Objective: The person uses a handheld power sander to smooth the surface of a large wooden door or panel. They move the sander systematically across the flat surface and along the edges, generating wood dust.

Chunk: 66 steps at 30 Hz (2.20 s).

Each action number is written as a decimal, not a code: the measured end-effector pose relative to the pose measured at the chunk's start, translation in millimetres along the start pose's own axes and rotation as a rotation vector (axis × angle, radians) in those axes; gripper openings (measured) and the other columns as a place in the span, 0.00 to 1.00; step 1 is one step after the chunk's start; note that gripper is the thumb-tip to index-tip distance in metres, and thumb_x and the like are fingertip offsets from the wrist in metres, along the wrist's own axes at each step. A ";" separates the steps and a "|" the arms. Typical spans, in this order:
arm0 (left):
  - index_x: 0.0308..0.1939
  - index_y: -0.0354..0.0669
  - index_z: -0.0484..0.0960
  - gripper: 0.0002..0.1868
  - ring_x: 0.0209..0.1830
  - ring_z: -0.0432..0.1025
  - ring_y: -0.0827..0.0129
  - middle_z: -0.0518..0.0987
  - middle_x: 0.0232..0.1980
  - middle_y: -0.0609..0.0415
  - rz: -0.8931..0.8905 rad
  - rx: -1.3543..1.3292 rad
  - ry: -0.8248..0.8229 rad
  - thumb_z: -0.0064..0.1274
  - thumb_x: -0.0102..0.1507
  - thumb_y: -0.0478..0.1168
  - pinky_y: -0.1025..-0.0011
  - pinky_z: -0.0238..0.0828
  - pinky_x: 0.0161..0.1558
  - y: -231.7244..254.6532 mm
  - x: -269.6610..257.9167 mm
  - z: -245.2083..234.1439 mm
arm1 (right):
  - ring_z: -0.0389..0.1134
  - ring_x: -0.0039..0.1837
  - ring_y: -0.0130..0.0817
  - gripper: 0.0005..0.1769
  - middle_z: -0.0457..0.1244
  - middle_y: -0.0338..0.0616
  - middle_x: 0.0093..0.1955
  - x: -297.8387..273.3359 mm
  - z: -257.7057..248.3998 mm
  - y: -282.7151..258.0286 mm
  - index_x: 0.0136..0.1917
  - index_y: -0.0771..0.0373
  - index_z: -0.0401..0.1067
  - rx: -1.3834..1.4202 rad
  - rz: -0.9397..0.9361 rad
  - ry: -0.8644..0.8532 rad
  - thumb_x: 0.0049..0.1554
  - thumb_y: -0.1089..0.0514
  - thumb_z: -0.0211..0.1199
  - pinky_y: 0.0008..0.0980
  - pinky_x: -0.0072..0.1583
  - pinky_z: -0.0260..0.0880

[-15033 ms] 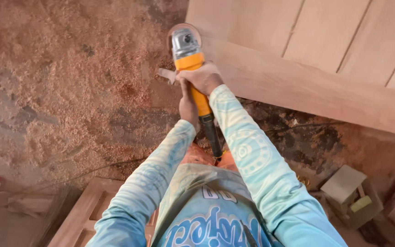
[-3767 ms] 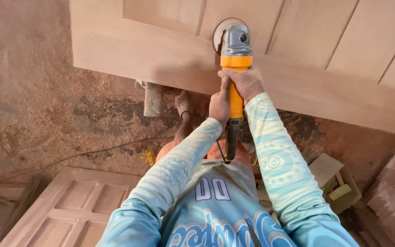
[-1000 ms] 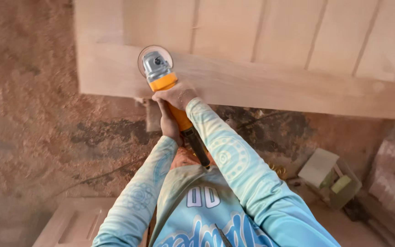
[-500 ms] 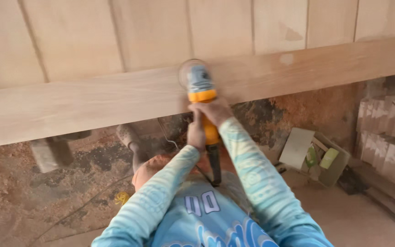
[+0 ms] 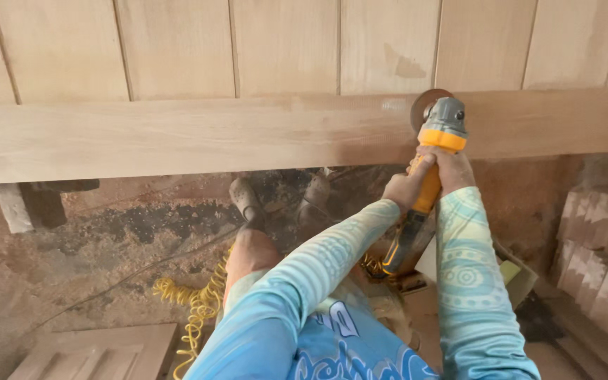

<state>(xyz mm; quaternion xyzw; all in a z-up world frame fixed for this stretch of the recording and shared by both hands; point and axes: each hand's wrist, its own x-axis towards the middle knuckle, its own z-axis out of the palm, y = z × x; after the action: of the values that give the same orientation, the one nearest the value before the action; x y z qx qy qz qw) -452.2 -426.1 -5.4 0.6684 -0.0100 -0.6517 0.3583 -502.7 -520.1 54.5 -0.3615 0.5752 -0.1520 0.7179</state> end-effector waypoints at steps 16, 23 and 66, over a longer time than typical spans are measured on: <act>0.49 0.25 0.83 0.46 0.44 0.79 0.64 0.84 0.43 0.42 0.139 -0.372 0.196 0.42 0.63 0.73 0.68 0.73 0.46 -23.0 -32.3 -185.0 | 0.67 0.34 0.31 0.09 0.66 0.40 0.34 -4.9 202.6 36.2 0.44 0.68 0.73 -0.136 0.070 -0.258 0.51 0.65 0.69 0.32 0.39 0.70; 0.48 0.23 0.84 0.53 0.41 0.78 0.60 0.84 0.41 0.39 0.102 -0.378 0.260 0.32 0.64 0.77 0.65 0.74 0.43 -42.2 -54.5 -275.4 | 0.70 0.38 0.29 0.12 0.70 0.37 0.38 -26.8 297.1 64.6 0.44 0.64 0.78 -0.362 -0.073 -0.286 0.47 0.58 0.73 0.30 0.41 0.72; 0.49 0.25 0.84 0.55 0.56 0.78 0.44 0.83 0.46 0.29 0.042 -0.022 0.102 0.39 0.58 0.81 0.59 0.72 0.54 23.4 55.7 179.0 | 0.68 0.35 0.36 0.12 0.65 0.42 0.35 61.2 -161.4 -62.3 0.50 0.66 0.71 -0.027 0.109 -0.158 0.52 0.64 0.66 0.36 0.41 0.73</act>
<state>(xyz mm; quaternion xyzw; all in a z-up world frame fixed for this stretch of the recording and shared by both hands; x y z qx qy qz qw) -590.4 -553.6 -23.0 0.6964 0.0014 -0.6094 0.3790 -623.5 -657.6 41.4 -0.3500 0.5376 -0.0759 0.7633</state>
